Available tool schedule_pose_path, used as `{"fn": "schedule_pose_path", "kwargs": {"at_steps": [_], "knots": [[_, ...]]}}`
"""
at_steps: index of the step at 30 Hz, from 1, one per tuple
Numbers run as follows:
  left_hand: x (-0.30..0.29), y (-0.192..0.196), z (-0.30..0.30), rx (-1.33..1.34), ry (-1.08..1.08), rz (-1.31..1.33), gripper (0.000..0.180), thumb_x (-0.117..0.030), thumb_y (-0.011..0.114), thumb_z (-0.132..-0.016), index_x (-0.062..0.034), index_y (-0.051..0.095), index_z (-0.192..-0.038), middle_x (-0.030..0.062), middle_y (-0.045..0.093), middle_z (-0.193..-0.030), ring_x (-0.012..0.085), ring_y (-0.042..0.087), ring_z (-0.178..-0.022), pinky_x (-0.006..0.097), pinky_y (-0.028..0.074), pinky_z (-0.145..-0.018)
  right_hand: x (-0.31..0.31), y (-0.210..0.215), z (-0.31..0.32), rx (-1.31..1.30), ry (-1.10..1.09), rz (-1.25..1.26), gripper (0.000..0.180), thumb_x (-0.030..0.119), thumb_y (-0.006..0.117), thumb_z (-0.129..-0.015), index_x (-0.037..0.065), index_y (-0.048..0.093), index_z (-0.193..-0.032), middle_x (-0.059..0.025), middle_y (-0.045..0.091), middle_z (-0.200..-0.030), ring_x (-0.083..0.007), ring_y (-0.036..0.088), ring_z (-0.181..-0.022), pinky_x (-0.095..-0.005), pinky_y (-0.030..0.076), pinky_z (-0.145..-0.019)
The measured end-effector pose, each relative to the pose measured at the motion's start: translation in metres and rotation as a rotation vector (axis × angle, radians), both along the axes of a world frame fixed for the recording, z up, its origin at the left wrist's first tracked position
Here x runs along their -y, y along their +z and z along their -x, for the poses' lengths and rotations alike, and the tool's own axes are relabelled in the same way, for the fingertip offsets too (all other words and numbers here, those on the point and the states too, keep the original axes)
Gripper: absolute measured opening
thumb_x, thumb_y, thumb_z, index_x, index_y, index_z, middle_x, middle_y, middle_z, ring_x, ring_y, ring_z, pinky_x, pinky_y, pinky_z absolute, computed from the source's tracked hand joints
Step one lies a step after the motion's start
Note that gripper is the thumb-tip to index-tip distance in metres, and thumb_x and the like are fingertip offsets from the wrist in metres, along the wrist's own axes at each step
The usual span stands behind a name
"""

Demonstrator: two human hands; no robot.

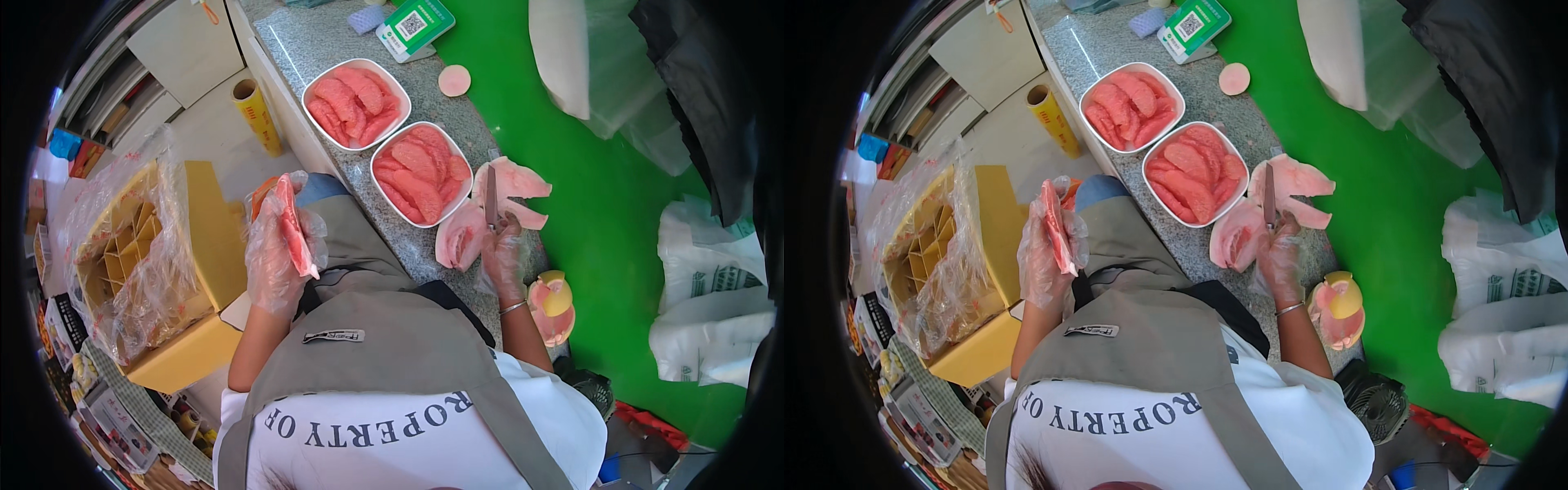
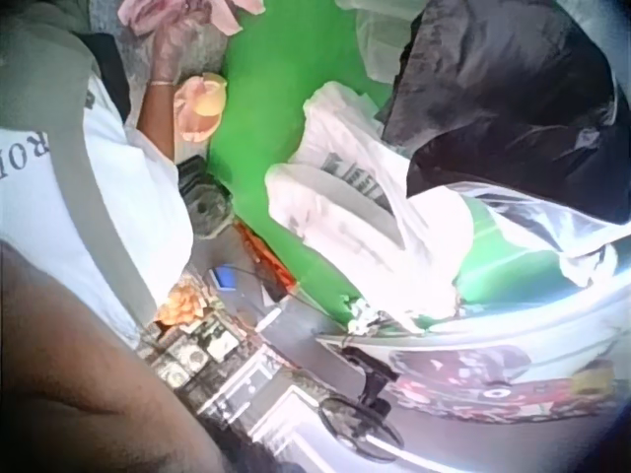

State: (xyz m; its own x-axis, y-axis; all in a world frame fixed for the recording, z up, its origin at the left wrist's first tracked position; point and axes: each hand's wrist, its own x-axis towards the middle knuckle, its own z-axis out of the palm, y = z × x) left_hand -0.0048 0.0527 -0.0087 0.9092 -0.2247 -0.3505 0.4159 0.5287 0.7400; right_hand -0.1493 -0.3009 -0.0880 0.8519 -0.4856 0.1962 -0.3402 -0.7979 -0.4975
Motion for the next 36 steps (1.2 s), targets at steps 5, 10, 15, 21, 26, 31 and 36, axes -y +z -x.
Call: {"fn": "schedule_pose_path", "kwargs": {"at_steps": [5,10,15,21,26,31,36], "knots": [[0.01,0.009,0.007,0.043,0.061,-0.069,0.05,-0.049,0.052,-0.101,-0.0084,0.055,-0.131,0.0038,0.059,-0.078,0.0124,0.055,-0.054,0.026,0.046,-0.047,-0.048,0.06,-0.041,0.172,0.269,0.011,0.028,0.005,0.058,-0.092,0.0,0.057,-0.12,-0.0159,0.064,-0.11,-0.0325,0.062,-0.1,-0.0396,0.05,-0.091],[0.006,0.015,0.011,0.135,-0.002,-0.289,0.052,-0.049,0.048,-0.103,-0.0057,0.058,-0.131,0.0014,0.06,-0.086,0.0091,0.058,-0.069,0.025,0.05,-0.06,-0.138,0.116,-0.094,0.072,0.736,-0.526,0.014,0.009,0.063,-0.093,-0.001,0.065,-0.103,-0.0116,0.07,-0.093,-0.0232,0.069,-0.081,-0.0339,0.055,-0.074],[0.003,0.0,0.01,0.224,0.127,-0.133,0.052,-0.044,0.055,-0.102,-0.0008,0.056,-0.131,0.0027,0.063,-0.097,0.0121,0.061,-0.082,0.027,0.053,-0.074,-0.192,0.105,-0.118,-0.13,0.787,-1.172,0.023,0.015,0.07,-0.091,-0.005,0.065,-0.101,-0.0116,0.07,-0.087,-0.0118,0.064,-0.075,-0.0288,0.053,-0.068],[-0.004,-0.002,0.014,0.224,0.138,-0.258,0.049,-0.038,0.057,-0.102,0.0025,0.056,-0.129,0.0041,0.062,-0.108,0.0129,0.06,-0.095,0.027,0.051,-0.085,-0.204,0.101,-0.13,-0.201,0.785,-1.138,0.019,0.013,0.067,-0.091,-0.006,0.066,-0.093,-0.0107,0.068,-0.078,-0.0103,0.061,-0.071,-0.0294,0.051,-0.065],[-0.002,-0.014,0.013,0.264,0.136,-0.185,0.043,-0.036,0.058,-0.102,0.0021,0.061,-0.121,0.0042,0.063,-0.107,0.0112,0.059,-0.094,0.025,0.049,-0.084,-0.202,0.102,-0.131,-0.201,0.783,-1.079,0.02,0.014,0.066,-0.09,-0.006,0.066,-0.093,-0.01,0.067,-0.077,-0.0099,0.059,-0.069,-0.0291,0.051,-0.065],[-0.003,-0.01,0.014,0.275,0.093,-0.067,0.035,-0.032,0.058,-0.102,0.001,0.064,-0.114,0.0049,0.064,-0.107,0.0117,0.06,-0.095,0.025,0.049,-0.084,-0.196,0.103,-0.133,-0.282,0.799,-1.098,0.02,0.013,0.065,-0.088,-0.006,0.067,-0.093,-0.0089,0.067,-0.078,-0.0099,0.058,-0.07,-0.0291,0.051,-0.066],[-0.006,-0.007,0.015,0.335,-0.018,-0.421,0.037,-0.037,0.052,-0.105,-0.0036,0.064,-0.117,0.0014,0.062,-0.103,0.0104,0.058,-0.09,0.026,0.049,-0.08,-0.198,0.106,-0.136,-0.244,0.839,-1.174,0.021,0.013,0.064,-0.087,-0.006,0.067,-0.096,-0.011,0.066,-0.075,-0.0104,0.057,-0.068,-0.0305,0.051,-0.065]]}}
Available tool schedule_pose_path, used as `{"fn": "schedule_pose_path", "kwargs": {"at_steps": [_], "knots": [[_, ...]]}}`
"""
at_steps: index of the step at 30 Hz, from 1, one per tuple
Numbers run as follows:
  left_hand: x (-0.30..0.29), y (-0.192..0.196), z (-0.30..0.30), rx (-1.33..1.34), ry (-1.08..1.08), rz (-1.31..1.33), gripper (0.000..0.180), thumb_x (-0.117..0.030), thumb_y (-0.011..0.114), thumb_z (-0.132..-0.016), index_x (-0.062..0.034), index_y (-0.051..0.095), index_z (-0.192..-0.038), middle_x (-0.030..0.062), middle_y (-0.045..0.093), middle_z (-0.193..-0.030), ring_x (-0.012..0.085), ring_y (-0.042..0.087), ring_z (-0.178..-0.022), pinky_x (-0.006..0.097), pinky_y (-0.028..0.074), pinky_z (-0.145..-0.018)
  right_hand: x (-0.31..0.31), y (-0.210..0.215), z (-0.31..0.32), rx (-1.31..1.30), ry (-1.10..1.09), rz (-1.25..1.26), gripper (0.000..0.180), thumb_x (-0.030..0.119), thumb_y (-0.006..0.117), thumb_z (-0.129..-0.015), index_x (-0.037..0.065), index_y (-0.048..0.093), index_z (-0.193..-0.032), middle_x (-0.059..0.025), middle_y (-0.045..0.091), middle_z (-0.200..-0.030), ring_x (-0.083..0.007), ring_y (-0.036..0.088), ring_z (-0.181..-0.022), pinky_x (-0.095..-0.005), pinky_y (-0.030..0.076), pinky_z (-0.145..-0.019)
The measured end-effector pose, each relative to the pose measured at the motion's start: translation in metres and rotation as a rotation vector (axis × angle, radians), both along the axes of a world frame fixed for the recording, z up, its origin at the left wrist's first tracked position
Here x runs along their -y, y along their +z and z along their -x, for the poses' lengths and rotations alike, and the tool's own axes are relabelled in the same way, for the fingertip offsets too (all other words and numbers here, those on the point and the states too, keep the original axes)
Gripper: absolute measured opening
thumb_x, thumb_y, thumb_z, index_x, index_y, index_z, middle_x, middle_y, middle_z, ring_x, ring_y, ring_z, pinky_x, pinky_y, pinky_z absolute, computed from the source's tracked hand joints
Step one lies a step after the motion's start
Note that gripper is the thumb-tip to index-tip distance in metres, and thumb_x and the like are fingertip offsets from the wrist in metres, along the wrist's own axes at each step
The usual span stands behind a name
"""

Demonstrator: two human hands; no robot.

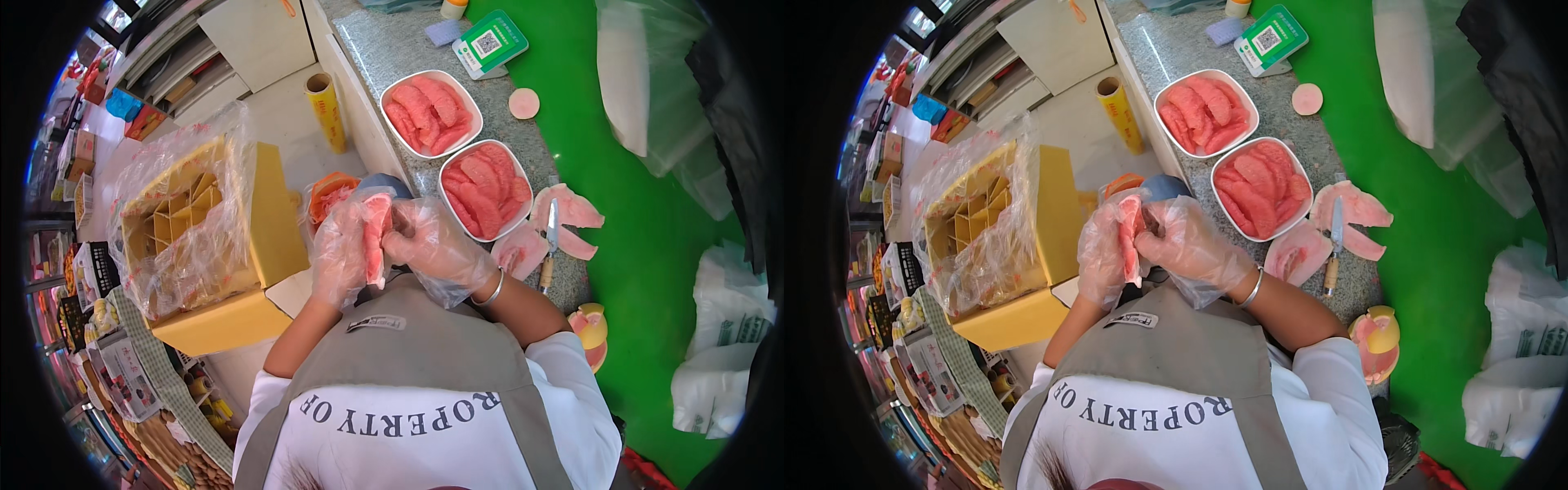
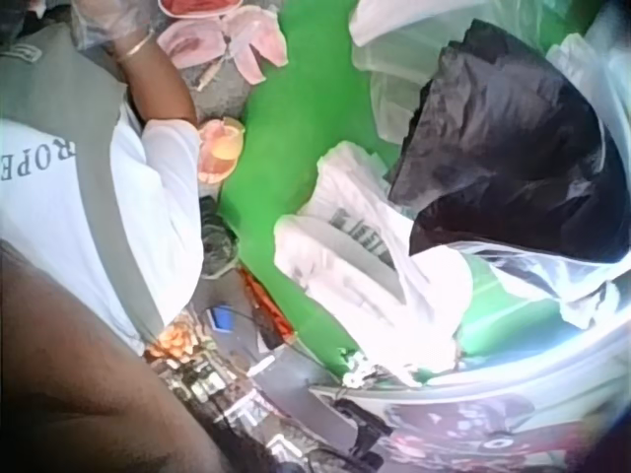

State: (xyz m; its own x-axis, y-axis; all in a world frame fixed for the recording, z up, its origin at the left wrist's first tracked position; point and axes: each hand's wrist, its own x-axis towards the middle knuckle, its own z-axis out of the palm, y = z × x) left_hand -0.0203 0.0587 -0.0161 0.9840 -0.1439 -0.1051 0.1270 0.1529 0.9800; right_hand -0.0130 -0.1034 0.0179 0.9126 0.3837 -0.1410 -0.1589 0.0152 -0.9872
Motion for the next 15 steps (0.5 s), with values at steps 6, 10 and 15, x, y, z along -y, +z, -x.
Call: {"fn": "schedule_pose_path", "kwargs": {"at_steps": [6,10,15], "knots": [[-0.003,-0.001,0.004,-0.27,-0.068,0.237,0.048,-0.045,0.04,-0.107,-0.0054,0.059,-0.125,0.0022,0.061,-0.107,0.0124,0.058,-0.094,0.028,0.049,-0.082,0.005,0.011,-0.002,0.154,-0.004,0.271,0.021,0.016,0.065,-0.089,-0.004,0.067,-0.096,-0.0193,0.065,-0.074,-0.0203,0.063,-0.064,-0.0345,0.051,-0.063],[-0.002,0.008,0.001,-0.199,-0.055,0.207,0.05,-0.046,0.041,-0.106,-0.0045,0.055,-0.131,0.0037,0.059,-0.111,0.0126,0.057,-0.098,0.027,0.048,-0.086,0.007,0.013,-0.002,0.289,0.05,0.379,0.014,0.011,0.065,-0.094,-0.001,0.063,-0.089,-0.0067,0.062,-0.074,-0.0093,0.056,-0.066,-0.027,0.047,-0.059],[-0.012,-0.01,-0.005,-0.113,-0.191,0.139,0.048,-0.043,0.05,-0.103,-0.0036,0.053,-0.13,0.006,0.06,-0.115,0.0144,0.057,-0.103,0.029,0.047,-0.091,0.003,0.023,-0.005,0.248,0.089,0.322,0.02,0.016,0.064,-0.092,-0.001,0.062,-0.084,-0.0214,0.061,-0.071,-0.039,0.06,-0.062,-0.0418,0.047,-0.057]]}}
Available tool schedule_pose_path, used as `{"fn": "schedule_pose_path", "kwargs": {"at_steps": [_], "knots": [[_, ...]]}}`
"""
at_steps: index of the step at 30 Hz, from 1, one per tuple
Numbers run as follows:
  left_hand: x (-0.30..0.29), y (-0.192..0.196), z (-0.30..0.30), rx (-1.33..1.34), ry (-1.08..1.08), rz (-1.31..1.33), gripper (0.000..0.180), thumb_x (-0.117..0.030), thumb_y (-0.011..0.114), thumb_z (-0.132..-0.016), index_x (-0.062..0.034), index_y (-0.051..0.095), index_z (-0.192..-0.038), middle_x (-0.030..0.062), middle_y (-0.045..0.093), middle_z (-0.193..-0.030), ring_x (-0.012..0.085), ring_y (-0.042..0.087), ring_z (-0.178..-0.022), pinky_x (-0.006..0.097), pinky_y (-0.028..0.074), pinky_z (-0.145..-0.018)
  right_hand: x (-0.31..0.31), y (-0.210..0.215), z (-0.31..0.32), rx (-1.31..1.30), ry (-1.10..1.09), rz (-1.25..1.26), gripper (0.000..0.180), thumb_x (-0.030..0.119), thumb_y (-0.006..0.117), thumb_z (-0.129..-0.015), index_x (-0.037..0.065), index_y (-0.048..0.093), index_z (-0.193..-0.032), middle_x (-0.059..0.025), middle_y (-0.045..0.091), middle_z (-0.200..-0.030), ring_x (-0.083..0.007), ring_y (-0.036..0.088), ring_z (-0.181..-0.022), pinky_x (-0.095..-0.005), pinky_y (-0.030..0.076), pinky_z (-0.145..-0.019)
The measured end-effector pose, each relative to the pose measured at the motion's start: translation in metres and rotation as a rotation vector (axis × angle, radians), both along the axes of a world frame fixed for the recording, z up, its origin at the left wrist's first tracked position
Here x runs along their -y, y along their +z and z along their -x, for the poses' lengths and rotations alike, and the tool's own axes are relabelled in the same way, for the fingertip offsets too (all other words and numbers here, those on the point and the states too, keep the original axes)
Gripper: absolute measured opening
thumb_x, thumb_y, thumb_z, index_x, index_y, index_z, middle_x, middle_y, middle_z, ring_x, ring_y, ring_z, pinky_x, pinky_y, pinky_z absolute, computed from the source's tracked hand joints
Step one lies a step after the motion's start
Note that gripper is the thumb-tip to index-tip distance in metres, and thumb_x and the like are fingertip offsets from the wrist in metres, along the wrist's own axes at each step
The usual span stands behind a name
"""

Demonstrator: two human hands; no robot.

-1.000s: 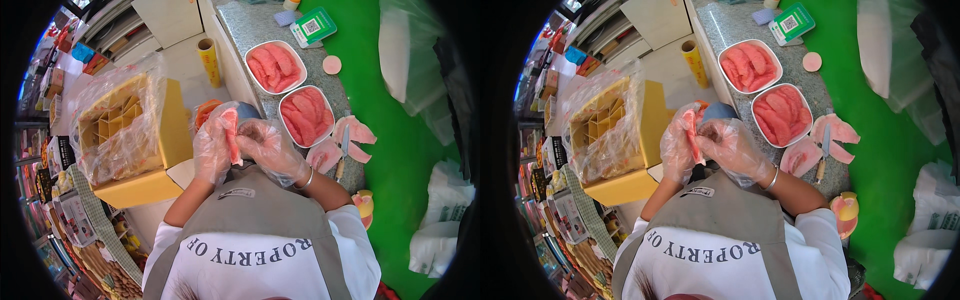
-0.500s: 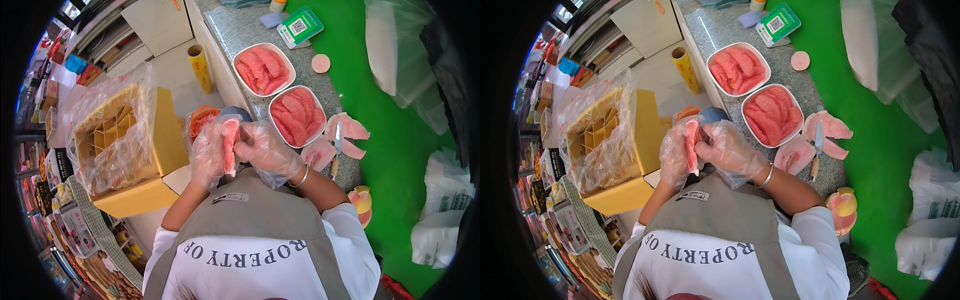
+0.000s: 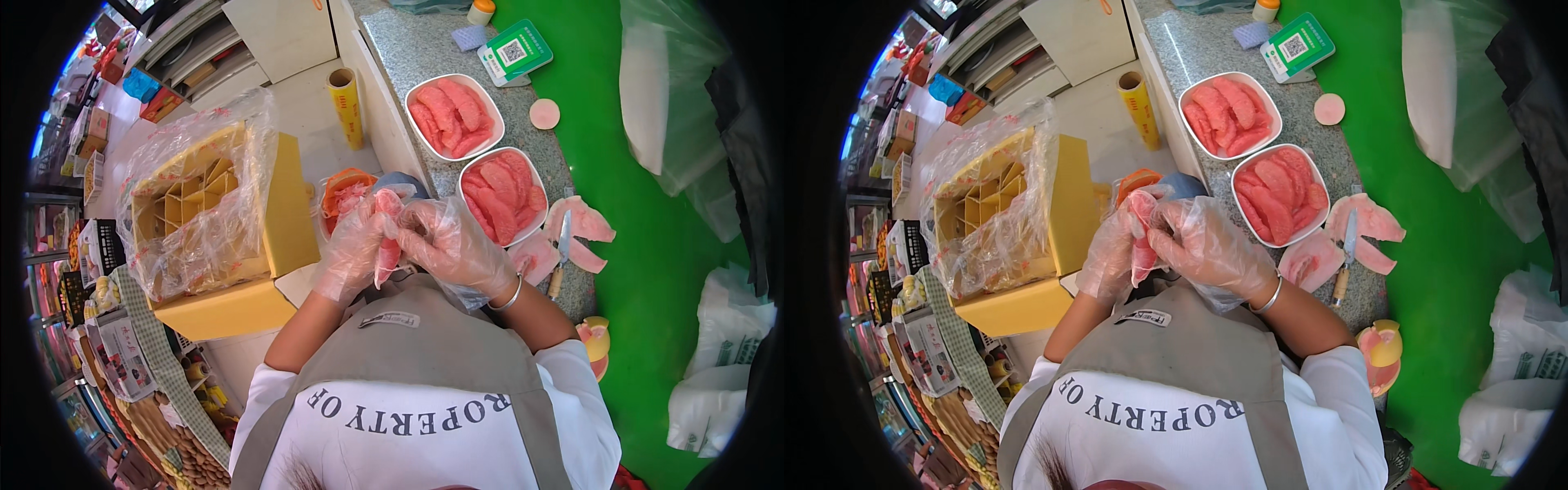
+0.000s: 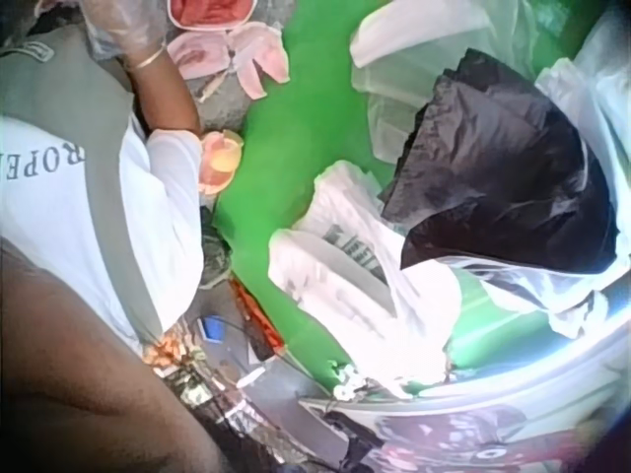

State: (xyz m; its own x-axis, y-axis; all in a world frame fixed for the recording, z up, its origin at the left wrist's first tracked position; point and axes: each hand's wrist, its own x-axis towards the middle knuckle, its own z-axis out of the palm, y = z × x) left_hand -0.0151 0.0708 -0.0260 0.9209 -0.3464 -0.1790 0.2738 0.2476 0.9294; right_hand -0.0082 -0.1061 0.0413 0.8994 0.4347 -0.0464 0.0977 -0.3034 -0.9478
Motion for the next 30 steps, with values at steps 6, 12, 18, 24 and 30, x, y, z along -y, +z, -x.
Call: {"fn": "schedule_pose_path", "kwargs": {"at_steps": [6,12,18,24,30], "knots": [[-0.002,0.009,0.004,-0.095,0.018,0.018,0.038,-0.032,0.06,-0.1,-0.0036,0.055,-0.124,0.0056,0.062,-0.113,0.0145,0.058,-0.101,0.029,0.048,-0.092,0.002,0.0,-0.002,0.242,-0.044,0.103,0.021,0.015,0.067,-0.091,0.0,0.058,-0.079,-0.0175,0.059,-0.068,-0.033,0.057,-0.057,-0.0382,0.046,-0.055],[0.003,0.033,0.01,-0.257,0.092,0.173,0.03,-0.031,0.06,-0.1,-0.0061,0.058,-0.116,0.0033,0.061,-0.106,0.0116,0.058,-0.095,0.028,0.049,-0.086,-0.002,0.002,0.0,0.337,-0.127,0.243,0.025,0.015,0.071,-0.087,0.0,0.056,-0.075,-0.0163,0.057,-0.066,-0.0331,0.055,-0.055,-0.0392,0.045,-0.052],[0.001,0.035,0.009,-0.095,0.124,0.033,0.022,-0.027,0.057,-0.102,-0.0066,0.059,-0.111,0.0004,0.062,-0.097,0.0094,0.057,-0.087,0.027,0.049,-0.08,-0.005,0.002,0.001,0.44,-0.141,0.351,0.025,0.015,0.073,-0.086,0.0,0.056,-0.075,-0.0182,0.058,-0.067,-0.0365,0.055,-0.056,-0.0412,0.045,-0.052],[-0.004,0.044,0.01,-0.121,0.118,-0.006,0.024,-0.029,0.052,-0.104,-0.0075,0.058,-0.114,0.0005,0.061,-0.101,0.0093,0.057,-0.09,0.026,0.049,-0.081,-0.003,-0.003,-0.001,0.276,-0.131,0.187,0.018,0.015,0.068,-0.088,0.004,0.058,-0.078,-0.0184,0.059,-0.074,-0.0347,0.058,-0.063,-0.0423,0.047,-0.059],[-0.006,0.005,0.015,-0.043,0.211,0.146,0.052,-0.053,0.036,-0.105,-0.0089,0.055,-0.124,0.0024,0.059,-0.11,0.0132,0.058,-0.097,0.028,0.049,-0.086,-0.009,0.001,-0.001,0.17,-0.129,-0.102,0.016,0.013,0.07,-0.087,0.003,0.06,-0.092,-0.0165,0.065,-0.089,-0.0311,0.06,-0.071,-0.0371,0.05,-0.067]]}}
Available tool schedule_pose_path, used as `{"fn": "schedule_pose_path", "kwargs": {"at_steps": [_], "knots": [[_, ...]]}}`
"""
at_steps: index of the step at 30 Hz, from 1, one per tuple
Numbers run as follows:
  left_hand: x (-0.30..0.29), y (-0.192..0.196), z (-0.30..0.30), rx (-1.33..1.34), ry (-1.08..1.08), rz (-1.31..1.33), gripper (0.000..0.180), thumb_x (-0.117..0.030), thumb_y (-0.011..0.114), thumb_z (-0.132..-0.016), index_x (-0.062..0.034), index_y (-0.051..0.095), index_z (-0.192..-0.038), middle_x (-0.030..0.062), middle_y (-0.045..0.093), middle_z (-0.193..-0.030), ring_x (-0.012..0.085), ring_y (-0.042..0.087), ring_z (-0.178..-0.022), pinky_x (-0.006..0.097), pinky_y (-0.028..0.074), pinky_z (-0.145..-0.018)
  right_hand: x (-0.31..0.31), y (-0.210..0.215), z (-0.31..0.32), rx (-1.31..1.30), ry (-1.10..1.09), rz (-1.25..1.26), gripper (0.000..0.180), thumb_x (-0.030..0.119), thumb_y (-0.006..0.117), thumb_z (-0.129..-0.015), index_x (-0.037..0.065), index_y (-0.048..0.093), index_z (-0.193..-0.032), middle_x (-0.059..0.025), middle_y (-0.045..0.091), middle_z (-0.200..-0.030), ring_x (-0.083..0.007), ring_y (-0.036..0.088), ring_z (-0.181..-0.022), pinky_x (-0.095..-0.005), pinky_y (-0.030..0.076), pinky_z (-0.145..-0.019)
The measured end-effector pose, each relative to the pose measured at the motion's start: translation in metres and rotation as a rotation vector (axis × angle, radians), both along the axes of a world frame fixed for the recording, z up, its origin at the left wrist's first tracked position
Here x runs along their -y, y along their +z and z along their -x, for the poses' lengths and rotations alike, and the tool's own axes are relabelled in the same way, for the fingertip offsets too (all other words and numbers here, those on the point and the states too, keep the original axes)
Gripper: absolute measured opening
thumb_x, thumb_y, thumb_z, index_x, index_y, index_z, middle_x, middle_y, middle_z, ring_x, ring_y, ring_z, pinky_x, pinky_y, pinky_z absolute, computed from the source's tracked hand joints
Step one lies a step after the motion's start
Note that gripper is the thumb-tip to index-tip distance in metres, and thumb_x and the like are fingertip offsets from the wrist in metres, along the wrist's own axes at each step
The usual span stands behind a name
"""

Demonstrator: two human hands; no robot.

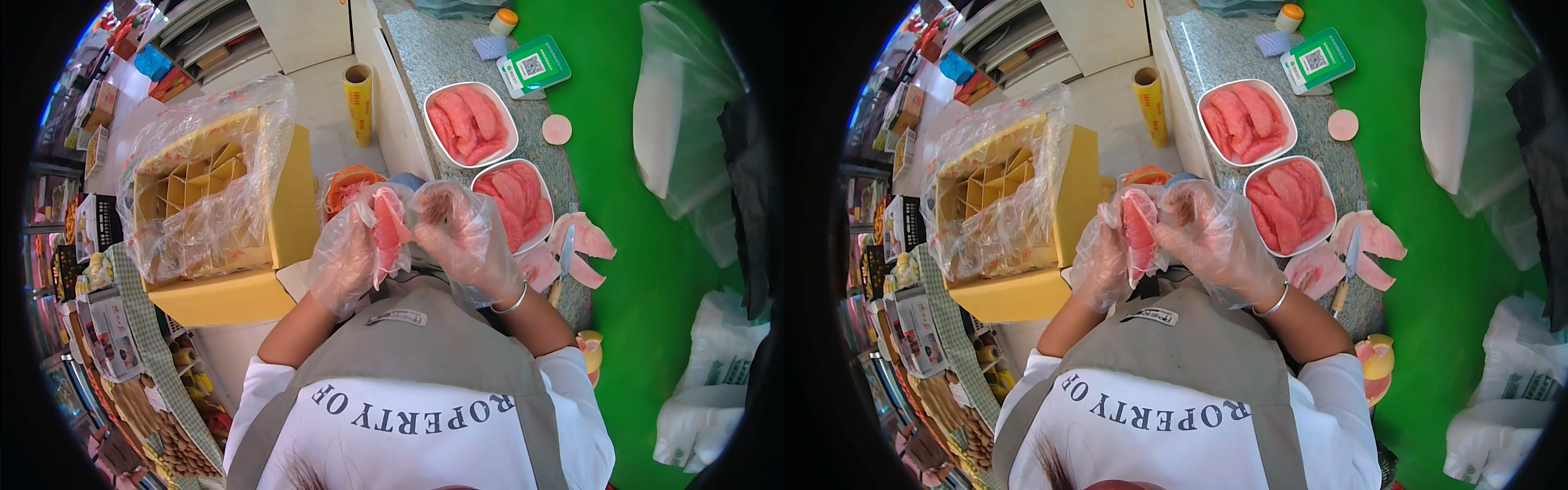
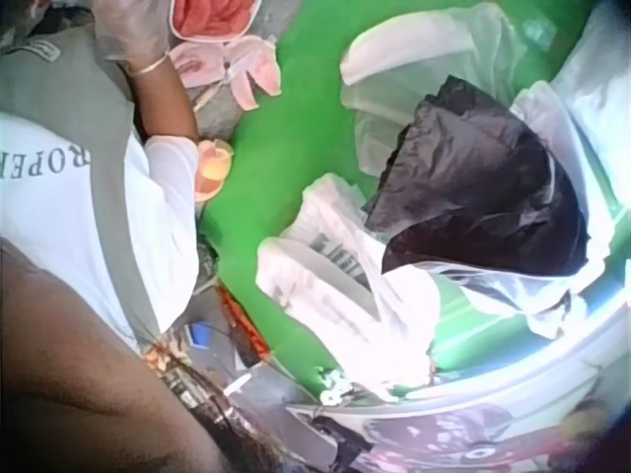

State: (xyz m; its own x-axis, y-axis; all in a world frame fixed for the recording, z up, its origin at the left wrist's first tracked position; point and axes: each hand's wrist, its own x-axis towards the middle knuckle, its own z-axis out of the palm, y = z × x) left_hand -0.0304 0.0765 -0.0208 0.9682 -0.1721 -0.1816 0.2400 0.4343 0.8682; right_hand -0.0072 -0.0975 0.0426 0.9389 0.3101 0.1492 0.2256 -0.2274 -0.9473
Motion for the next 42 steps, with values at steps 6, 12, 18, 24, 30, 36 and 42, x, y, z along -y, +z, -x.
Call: {"fn": "schedule_pose_path", "kwargs": {"at_steps": [6,12,18,24,30,36,42], "knots": [[0.0,0.015,-0.002,0.163,-0.114,-0.442,0.062,-0.06,0.036,-0.102,-0.0065,0.053,-0.129,0.0101,0.061,-0.109,0.0188,0.059,-0.101,0.034,0.047,-0.09,-0.009,0.012,-0.006,0.292,0.016,0.293,0.019,0.018,0.071,-0.088,0.003,0.061,-0.094,-0.0163,0.065,-0.091,-0.0343,0.065,-0.08,-0.042,0.053,-0.07],[-0.006,0.016,-0.007,0.309,-0.1,-0.58,0.05,-0.047,0.053,-0.101,-0.0042,0.055,-0.126,0.005,0.06,-0.101,0.014,0.057,-0.085,0.028,0.047,-0.074,-0.01,0.004,-0.012,0.433,0.054,0.301,0.015,0.015,0.068,-0.089,0.002,0.061,-0.092,-0.0172,0.064,-0.091,-0.0372,0.065,-0.082,-0.0448,0.053,-0.071],[-0.01,0.026,-0.006,0.185,-0.178,-0.523,0.056,-0.054,0.053,-0.099,-0.0043,0.057,-0.124,0.0041,0.06,-0.097,0.0119,0.056,-0.078,0.025,0.046,-0.067,-0.013,0.006,-0.007,0.3,-0.008,0.213,0.011,0.01,0.065,-0.09,0.002,0.059,-0.087,-0.0173,0.061,-0.085,-0.038,0.062,-0.077,-0.0451,0.051,-0.069],[-0.007,0.035,-0.006,0.35,-0.077,-0.54,0.042,-0.042,0.052,-0.103,-0.0025,0.058,-0.117,0.0092,0.063,-0.1,0.0174,0.059,-0.09,0.031,0.048,-0.08,-0.015,-0.007,-0.007,0.097,-0.095,0.058,0.009,0.006,0.06,-0.092,0.001,0.055,-0.086,-0.0158,0.06,-0.078,-0.0301,0.061,-0.07,-0.0399,0.049,-0.064],[-0.007,0.021,0.001,0.237,-0.029,-0.18,0.05,-0.048,0.05,-0.102,-0.0022,0.056,-0.121,0.0054,0.063,-0.105,0.0132,0.059,-0.094,0.028,0.05,-0.083,-0.018,0.0,-0.004,-0.201,-0.055,-0.282,0.015,0.003,0.055,-0.095,0.001,0.051,-0.082,-0.0103,0.064,-0.077,-0.0109,0.06,-0.064,-0.0283,0.051,-0.058],[-0.006,0.002,0.005,0.121,0.053,-0.139,0.049,-0.046,0.044,-0.105,-0.0023,0.056,-0.125,0.0071,0.063,-0.111,0.016,0.06,-0.1,0.031,0.05,-0.09,-0.016,-0.028,-0.005,0.015,-0.155,-0.029,0.012,0.003,0.058,-0.09,-0.001,0.052,-0.08,-0.0131,0.061,-0.073,-0.021,0.059,-0.062,-0.0363,0.048,-0.057],[-0.015,-0.027,0.001,0.117,0.083,-0.256,0.048,-0.042,0.039,-0.108,-0.0014,0.055,-0.126,0.0085,0.062,-0.115,0.0186,0.06,-0.103,0.032,0.049,-0.093,-0.012,-0.053,-0.003,0.145,-0.183,0.086,0.007,0.001,0.059,-0.092,-0.001,0.056,-0.086,-0.0041,0.056,-0.069,-0.0085,0.051,-0.061,-0.0285,0.045,-0.054]]}}
